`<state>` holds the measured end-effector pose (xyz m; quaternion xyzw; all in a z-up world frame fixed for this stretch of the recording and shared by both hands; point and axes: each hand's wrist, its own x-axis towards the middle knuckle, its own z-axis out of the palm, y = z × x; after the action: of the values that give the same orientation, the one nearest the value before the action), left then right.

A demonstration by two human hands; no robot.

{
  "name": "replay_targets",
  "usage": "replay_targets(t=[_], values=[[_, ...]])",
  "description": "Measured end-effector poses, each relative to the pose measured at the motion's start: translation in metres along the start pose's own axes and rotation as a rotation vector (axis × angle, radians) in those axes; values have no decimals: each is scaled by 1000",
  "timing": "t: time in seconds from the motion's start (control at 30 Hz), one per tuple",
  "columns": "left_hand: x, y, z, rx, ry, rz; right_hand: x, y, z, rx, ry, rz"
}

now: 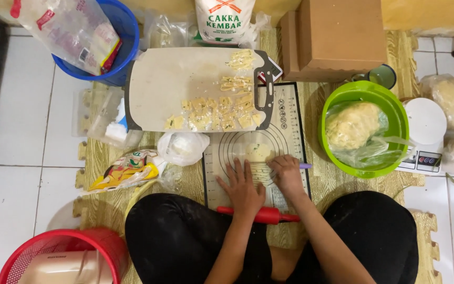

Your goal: Rolling out dough with a rolling pin and separating thin dough strips by hand on a workspace on the floor.

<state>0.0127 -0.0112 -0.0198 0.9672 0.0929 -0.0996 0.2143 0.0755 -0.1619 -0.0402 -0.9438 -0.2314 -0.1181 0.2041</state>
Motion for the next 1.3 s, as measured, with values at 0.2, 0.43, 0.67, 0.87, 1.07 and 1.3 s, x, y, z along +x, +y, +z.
replay_targets(t=[0.2,0.43,0.67,0.87,1.07,1.3], values=[[1,-3,6,-17,23,13,1,3,-3,124,57,-7],[-4,-3,-2,-15,101,49,5,7,-6,313,126,48],[3,-6,12,-3,148,40,3,14,3,78,83,-38],[6,-5,15,32,165,44,9,6,0,-33,14,-44],[4,-2,12,37,140,38,1,11,15,-29,25,-45],[2,3,10,37,55,13,14,-5,-16,184,93,-25]])
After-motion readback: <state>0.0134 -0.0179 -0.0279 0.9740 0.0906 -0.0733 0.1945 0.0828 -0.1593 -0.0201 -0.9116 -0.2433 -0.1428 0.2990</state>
